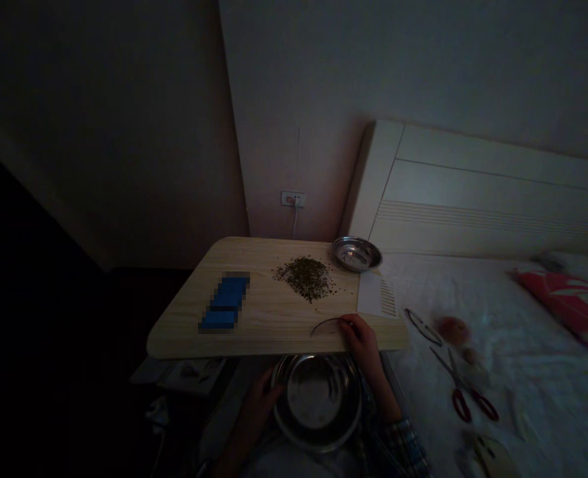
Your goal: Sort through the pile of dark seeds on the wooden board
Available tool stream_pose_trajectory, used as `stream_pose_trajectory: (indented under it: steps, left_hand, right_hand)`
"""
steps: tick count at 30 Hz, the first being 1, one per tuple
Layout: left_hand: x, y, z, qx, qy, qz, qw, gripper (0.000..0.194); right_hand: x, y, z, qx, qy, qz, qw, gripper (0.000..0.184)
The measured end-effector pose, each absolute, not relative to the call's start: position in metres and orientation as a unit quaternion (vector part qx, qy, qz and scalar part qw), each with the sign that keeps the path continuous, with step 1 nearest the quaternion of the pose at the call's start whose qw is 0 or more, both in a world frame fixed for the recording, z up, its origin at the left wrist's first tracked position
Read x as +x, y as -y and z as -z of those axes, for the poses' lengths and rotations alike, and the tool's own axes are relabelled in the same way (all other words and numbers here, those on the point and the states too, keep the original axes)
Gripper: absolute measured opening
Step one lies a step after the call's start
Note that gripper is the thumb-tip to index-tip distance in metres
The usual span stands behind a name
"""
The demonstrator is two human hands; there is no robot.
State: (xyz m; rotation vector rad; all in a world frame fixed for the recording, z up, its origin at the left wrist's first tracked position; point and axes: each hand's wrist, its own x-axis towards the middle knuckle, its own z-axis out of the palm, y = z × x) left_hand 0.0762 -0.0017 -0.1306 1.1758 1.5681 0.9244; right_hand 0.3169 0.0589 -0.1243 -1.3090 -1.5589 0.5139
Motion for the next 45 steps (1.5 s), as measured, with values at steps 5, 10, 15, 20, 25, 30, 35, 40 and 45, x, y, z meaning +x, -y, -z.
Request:
stream_pose_trajectory:
  steps: [5,10,15,20,25,30,35,40,45]
  left_hand:
    - [0.074,-0.002,0.145,0.493,-0.636,-0.369,0.465,0.037]
    - [0.072,-0.002,0.152,0.503,-0.619,-0.374,0.472,0.040]
    - [0.073,-0.004,0.157,0.505,-0.618,-0.377,0.470,0.038]
    - [0.072,-0.003,0.155,0.506,-0.618,-0.379,0.468,0.040]
    - [0.072,-0.002,0.152,0.517,-0.603,-0.377,0.476,0.041]
    - [0.071,-0.002,0.158,0.508,-0.620,-0.376,0.465,0.042]
    - [0.072,-0.003,0.158,0.504,-0.623,-0.377,0.465,0.040]
    - [0.072,-0.003,0.153,0.509,-0.613,-0.377,0.472,0.038]
    - [0.072,-0.002,0.155,0.506,-0.613,-0.382,0.471,0.038]
  right_hand:
    - [0.317,-0.057,0.124,-0.543,0.645,-0.214,0.494,0.019]
    - [0.317,-0.056,0.123,-0.537,0.651,-0.219,0.489,0.018]
    - [0.319,-0.055,0.120,-0.526,0.659,-0.242,0.480,0.018]
    - [0.320,-0.054,0.117,-0.512,0.669,-0.255,0.474,0.019]
    - [0.321,-0.053,0.116,-0.505,0.679,-0.258,0.466,0.018]
    - [0.323,-0.053,0.115,-0.487,0.685,-0.274,0.468,0.017]
    - [0.323,-0.052,0.113,-0.495,0.681,-0.278,0.462,0.018]
    - [0.322,-0.054,0.117,-0.515,0.658,-0.277,0.474,0.019]
    - [0.321,-0.057,0.121,-0.543,0.626,-0.259,0.497,0.023]
